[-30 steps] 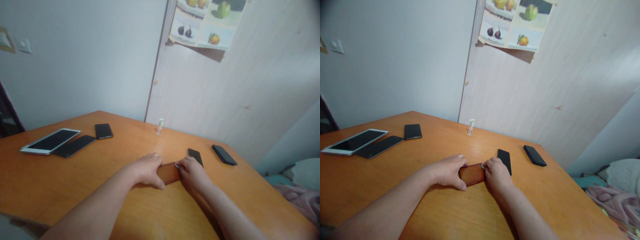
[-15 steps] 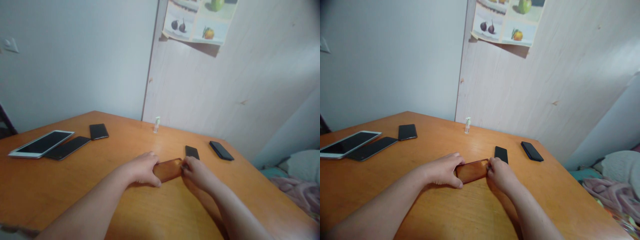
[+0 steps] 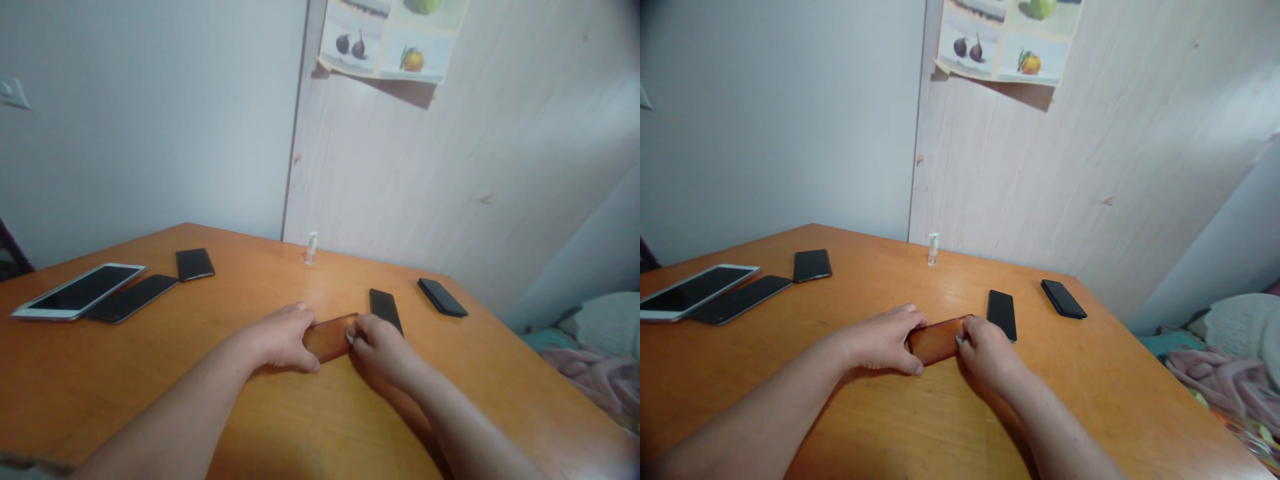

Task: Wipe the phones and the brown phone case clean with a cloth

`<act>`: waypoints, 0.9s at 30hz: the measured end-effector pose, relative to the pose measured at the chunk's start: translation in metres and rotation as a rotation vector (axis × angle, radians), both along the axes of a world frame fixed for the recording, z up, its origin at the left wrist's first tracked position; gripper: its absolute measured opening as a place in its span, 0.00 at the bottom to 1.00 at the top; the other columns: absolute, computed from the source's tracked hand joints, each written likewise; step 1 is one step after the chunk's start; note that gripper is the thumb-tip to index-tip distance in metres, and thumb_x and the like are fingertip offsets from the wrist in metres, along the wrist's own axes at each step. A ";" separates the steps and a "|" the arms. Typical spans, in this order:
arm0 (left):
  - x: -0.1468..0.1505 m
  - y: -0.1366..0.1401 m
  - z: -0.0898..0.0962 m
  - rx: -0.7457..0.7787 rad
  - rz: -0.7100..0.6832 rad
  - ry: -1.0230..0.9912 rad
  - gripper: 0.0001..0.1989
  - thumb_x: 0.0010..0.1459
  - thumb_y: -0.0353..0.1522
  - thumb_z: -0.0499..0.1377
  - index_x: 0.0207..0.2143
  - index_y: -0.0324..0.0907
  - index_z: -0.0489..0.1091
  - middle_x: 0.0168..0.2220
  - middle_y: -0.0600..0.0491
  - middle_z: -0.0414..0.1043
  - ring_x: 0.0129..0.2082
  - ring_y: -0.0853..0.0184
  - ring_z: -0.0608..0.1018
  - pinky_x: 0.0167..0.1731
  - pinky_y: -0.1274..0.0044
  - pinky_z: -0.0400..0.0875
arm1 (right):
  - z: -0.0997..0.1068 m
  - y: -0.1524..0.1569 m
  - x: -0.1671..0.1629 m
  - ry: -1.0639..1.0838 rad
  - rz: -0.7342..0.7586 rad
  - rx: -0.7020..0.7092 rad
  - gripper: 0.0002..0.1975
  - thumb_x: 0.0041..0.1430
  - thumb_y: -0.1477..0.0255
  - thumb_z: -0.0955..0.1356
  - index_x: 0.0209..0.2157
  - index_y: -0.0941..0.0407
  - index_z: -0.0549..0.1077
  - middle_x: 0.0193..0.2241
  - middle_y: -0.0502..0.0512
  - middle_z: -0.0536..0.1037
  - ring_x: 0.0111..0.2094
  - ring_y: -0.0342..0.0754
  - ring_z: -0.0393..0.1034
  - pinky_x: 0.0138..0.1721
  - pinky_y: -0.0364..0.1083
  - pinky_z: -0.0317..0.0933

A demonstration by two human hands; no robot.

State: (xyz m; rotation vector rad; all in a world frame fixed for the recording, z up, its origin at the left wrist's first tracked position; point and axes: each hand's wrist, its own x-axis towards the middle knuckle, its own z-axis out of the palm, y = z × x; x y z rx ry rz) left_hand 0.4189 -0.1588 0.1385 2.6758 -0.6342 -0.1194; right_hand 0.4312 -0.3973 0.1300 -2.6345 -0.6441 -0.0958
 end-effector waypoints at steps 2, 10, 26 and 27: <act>0.000 0.000 0.001 -0.001 -0.005 0.002 0.28 0.39 0.50 0.66 0.40 0.45 0.72 0.40 0.51 0.67 0.38 0.60 0.72 0.33 0.74 0.67 | -0.002 -0.012 0.013 -0.036 -0.136 -0.042 0.05 0.53 0.79 0.64 0.29 0.57 0.71 0.31 0.55 0.74 0.34 0.47 0.67 0.35 0.44 0.56; -0.002 -0.001 0.000 -0.011 0.013 -0.005 0.28 0.38 0.49 0.67 0.40 0.44 0.72 0.40 0.51 0.67 0.39 0.60 0.73 0.34 0.75 0.67 | -0.007 0.028 -0.022 -0.015 0.275 0.161 0.10 0.55 0.81 0.64 0.34 0.54 0.72 0.34 0.50 0.73 0.37 0.44 0.68 0.39 0.42 0.60; 0.000 -0.001 -0.002 0.008 -0.010 -0.004 0.26 0.39 0.50 0.66 0.38 0.45 0.72 0.39 0.52 0.67 0.38 0.61 0.73 0.33 0.74 0.68 | -0.008 0.032 -0.017 -0.101 0.444 0.107 0.12 0.60 0.81 0.64 0.35 0.53 0.76 0.35 0.50 0.77 0.41 0.45 0.69 0.43 0.43 0.60; 0.000 -0.001 -0.002 0.007 -0.010 -0.005 0.26 0.39 0.50 0.66 0.39 0.45 0.72 0.39 0.52 0.67 0.38 0.61 0.73 0.34 0.74 0.68 | -0.008 0.029 -0.012 -0.117 0.388 0.081 0.12 0.60 0.80 0.64 0.36 0.53 0.76 0.35 0.51 0.77 0.40 0.46 0.69 0.43 0.44 0.60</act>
